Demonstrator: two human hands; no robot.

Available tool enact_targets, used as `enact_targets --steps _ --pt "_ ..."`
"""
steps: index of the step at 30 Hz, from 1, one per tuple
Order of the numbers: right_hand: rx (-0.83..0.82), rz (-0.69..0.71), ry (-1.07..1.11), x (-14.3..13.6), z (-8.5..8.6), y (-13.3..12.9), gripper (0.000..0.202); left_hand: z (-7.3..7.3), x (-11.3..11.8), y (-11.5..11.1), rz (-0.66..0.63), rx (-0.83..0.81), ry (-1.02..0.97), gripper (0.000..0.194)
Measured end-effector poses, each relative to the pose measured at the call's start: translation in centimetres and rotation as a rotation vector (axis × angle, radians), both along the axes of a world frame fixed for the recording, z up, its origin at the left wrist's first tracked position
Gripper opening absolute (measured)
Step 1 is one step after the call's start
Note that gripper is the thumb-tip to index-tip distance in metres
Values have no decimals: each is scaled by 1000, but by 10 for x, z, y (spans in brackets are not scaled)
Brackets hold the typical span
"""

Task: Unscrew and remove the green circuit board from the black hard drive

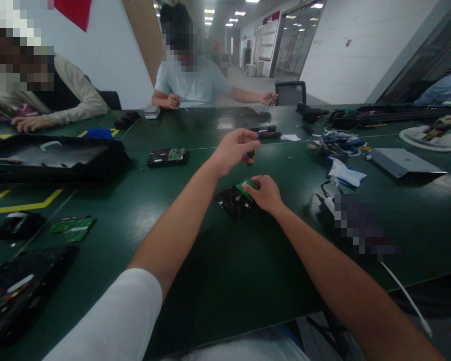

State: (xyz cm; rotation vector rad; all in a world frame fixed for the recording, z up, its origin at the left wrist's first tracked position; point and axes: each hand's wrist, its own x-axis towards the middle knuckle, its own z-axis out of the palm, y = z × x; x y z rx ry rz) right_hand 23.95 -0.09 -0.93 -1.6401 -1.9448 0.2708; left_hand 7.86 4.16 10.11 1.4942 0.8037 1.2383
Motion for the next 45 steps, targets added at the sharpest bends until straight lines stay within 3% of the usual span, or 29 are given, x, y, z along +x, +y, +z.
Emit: enact_targets --steps 5,14,23,32,40,45 --pt "-4 0 -17 -1 0 0 40 0 -7 -7 -63 -160 -133 4" --pt "4 -2 15 0 0 -1 41 -6 -9 -7 108 -52 -43 14" --pt "4 4 -16 -2 1 0 35 -2 1 -15 51 -197 -225 7" --pt "-2 -7 13 -2 2 -2 38 -6 2 -14 150 -14 -7 16" --pt "15 -3 -6 -1 0 -1 36 -1 6 -22 70 -157 -123 5" --pt "15 -1 2 0 -2 1 40 -4 4 -16 129 -74 -39 14"
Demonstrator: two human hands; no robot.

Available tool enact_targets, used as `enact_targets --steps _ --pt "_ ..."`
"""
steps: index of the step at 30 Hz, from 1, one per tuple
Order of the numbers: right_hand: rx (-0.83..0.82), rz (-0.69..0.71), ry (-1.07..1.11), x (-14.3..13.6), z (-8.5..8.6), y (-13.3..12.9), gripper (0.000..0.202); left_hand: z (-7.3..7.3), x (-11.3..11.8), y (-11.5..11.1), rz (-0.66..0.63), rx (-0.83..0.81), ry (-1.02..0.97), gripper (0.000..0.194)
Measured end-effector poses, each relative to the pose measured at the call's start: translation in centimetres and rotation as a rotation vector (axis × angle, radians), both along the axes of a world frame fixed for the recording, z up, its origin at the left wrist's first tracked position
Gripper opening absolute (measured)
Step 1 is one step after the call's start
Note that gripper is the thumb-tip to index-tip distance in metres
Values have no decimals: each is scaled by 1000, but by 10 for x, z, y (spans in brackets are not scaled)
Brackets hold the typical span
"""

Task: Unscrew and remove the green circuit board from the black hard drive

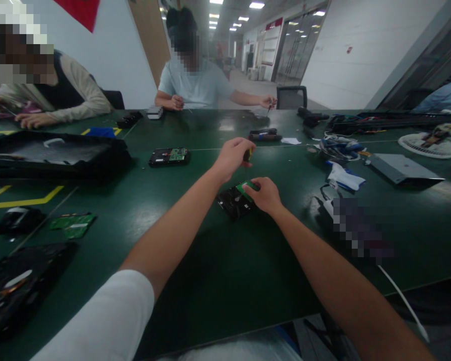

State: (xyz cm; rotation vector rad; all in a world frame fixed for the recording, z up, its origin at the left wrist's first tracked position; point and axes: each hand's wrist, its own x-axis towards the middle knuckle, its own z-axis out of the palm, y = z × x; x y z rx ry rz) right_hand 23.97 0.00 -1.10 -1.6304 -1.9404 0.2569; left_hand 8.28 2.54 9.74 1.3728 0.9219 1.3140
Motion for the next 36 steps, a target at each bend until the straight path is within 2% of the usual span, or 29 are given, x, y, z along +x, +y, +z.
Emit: enact_targets --steps 4,10,16,20,28,33,36 --pt "12 -6 -5 0 0 -1 41 -5 0 4 26 57 46 20" --pt "4 -2 1 1 0 -1 42 -4 1 2 27 68 86 18" --pt "0 8 -9 2 2 -2 41 -2 0 0 -56 -47 -77 13" --pt "-10 14 -20 1 2 -1 39 -2 1 -1 -60 -81 -143 10" --pt "10 4 0 1 0 0 44 -1 -3 1 13 20 0 16" --pt "14 11 -22 1 0 0 40 0 -4 0 -106 -96 -149 13" --pt "15 8 -26 0 0 0 40 0 -1 -1 -102 -104 -202 9"
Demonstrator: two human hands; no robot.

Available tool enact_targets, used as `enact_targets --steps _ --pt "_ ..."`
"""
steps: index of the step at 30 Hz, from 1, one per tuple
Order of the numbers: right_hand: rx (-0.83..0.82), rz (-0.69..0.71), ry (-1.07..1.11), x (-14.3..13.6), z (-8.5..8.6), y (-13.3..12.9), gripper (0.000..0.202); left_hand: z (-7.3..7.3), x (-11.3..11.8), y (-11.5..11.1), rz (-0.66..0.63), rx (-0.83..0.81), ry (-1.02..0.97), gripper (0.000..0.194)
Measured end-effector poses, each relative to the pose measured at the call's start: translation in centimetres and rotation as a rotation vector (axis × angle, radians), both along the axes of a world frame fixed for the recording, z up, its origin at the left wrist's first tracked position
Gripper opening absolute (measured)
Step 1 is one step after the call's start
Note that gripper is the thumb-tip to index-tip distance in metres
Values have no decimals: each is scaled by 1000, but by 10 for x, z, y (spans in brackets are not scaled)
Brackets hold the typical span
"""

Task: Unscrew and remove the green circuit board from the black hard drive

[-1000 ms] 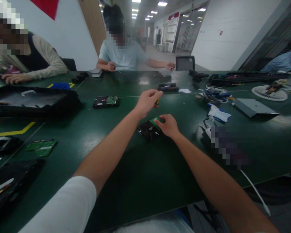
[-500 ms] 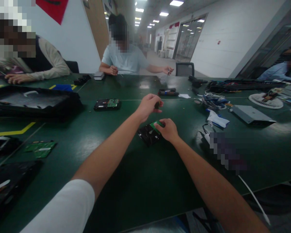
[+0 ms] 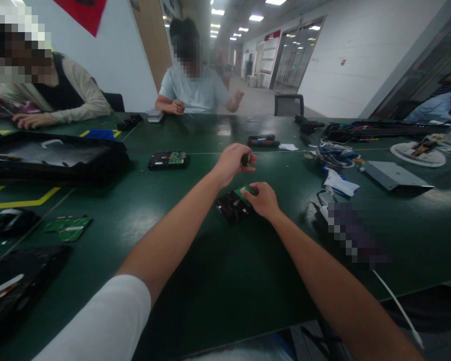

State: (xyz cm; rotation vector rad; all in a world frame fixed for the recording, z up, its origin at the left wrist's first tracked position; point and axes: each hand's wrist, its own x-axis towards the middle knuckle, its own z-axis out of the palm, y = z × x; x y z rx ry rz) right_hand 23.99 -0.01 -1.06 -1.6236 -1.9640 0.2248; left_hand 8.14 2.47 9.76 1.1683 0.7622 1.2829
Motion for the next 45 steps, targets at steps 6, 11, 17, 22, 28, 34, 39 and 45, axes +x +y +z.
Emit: enact_targets --steps 6,11,17,22,28,34,39,45 --pt "-23 -13 21 0 0 0 39 1 3 -1 72 77 128 12" --pt "-14 -7 19 0 1 0 39 1 1 0 106 106 178 12" --pt "-22 -17 24 0 0 0 39 1 0 0 14 -32 27 11" --pt "-26 -13 18 0 1 0 38 3 0 -2 52 31 103 11" --pt "-16 4 18 0 0 1 37 1 -1 1 110 92 215 18" --pt "-29 -4 14 0 0 0 39 0 -2 -1 38 24 149 13" --pt "-22 -5 2 -1 2 -1 37 -2 -2 3 -44 -76 -28 11" --pt "-31 -7 34 -1 1 0 38 -1 -4 2 13 -5 76 16"
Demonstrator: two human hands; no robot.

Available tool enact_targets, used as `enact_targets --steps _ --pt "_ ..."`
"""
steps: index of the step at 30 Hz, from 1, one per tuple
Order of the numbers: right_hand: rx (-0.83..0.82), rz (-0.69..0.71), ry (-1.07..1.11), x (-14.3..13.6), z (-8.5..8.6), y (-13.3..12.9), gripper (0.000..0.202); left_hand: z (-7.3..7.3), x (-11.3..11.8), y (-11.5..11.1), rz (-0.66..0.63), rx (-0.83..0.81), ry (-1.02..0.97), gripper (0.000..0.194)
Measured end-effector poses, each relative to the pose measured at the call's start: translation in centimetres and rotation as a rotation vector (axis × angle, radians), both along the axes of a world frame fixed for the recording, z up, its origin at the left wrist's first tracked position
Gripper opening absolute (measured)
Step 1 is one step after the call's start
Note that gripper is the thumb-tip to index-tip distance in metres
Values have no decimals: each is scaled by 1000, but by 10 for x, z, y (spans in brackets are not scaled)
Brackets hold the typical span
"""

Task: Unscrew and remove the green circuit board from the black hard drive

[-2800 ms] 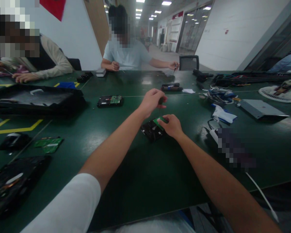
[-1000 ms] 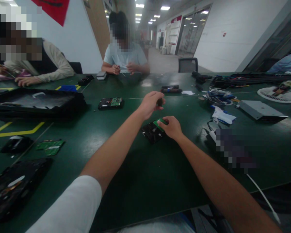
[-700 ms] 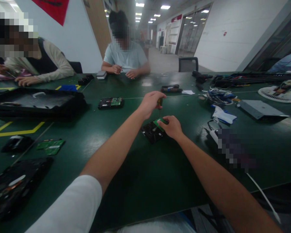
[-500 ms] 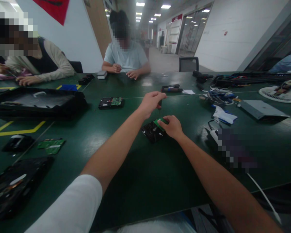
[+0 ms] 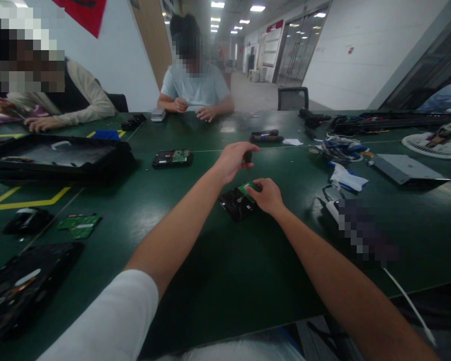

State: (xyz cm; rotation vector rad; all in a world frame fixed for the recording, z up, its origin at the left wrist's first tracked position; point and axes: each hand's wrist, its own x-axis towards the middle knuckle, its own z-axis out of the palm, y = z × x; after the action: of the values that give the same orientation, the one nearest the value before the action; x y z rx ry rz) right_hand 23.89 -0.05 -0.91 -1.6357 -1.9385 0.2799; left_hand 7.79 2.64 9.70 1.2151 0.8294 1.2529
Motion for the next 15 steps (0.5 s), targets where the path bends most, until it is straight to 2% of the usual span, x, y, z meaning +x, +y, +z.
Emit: enact_targets --steps 3,6,9,15 --pt "2 -9 -9 0 -1 0 38 1 0 -2 -12 -6 14 19" --pt "9 -2 -25 0 -1 0 37 1 2 -2 -65 -54 -38 18" --pt "8 0 -27 0 0 0 37 0 2 0 -58 -81 -83 16" --pt "-7 0 -1 1 0 0 39 1 0 0 12 31 59 16"
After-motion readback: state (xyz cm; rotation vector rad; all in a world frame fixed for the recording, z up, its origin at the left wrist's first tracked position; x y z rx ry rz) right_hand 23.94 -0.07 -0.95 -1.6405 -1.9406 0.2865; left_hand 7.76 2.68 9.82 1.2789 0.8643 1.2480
